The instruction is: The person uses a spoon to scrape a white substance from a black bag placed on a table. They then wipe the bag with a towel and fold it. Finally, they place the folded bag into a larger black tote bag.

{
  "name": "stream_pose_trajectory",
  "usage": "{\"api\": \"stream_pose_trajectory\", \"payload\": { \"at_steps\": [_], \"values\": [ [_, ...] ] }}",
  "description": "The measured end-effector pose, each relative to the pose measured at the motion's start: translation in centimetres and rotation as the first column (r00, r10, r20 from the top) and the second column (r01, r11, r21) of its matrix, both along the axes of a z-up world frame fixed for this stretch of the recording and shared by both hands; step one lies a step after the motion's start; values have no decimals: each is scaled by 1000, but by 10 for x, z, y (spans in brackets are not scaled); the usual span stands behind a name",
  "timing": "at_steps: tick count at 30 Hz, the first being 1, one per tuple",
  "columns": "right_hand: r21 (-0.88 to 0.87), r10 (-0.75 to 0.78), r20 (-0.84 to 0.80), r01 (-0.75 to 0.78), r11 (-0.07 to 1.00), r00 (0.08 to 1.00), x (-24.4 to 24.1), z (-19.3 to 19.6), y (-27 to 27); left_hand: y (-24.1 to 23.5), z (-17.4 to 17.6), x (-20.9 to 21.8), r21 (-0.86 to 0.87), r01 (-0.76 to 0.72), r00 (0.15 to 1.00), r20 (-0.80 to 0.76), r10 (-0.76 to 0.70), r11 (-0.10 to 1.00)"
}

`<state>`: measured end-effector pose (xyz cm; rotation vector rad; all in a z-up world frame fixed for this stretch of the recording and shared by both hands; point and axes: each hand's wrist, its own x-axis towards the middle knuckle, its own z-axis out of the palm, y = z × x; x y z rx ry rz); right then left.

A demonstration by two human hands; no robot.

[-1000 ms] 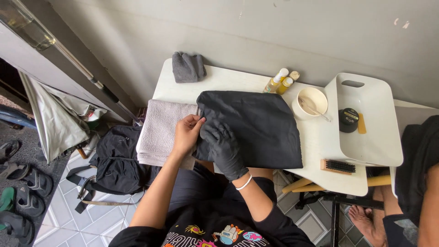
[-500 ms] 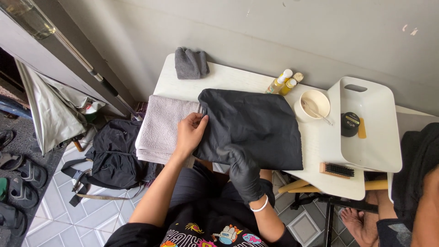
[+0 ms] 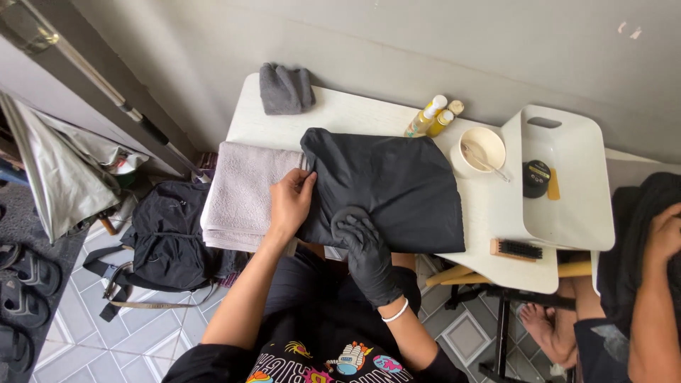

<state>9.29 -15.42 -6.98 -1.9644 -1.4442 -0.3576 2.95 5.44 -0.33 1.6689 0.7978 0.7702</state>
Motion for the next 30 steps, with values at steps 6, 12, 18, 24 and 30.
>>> {"api": "stream_pose_trajectory", "payload": {
  "at_steps": [6,12,18,24,30],
  "values": [
    [69,-130,65,125,990,989,6,36,-44,-1,-5,2,68,-10,1000,-21,11,998],
    [180,-266,157,237,955,951,40,80,10,-3,-10,4,191,-4,1000,-20,8,982],
    [-19,-158,144,163,987,977,42,-4,10,3,-22,6,193,11,1000,15,-14,981],
    [54,-305,81,301,952,949,14,33,-29,2,-20,6,162,5,1000,13,-8,987],
    [201,-423,211,385,901,881,48,41,-48,-7,-5,6,135,42,999,9,-44,990]
  ]
}}
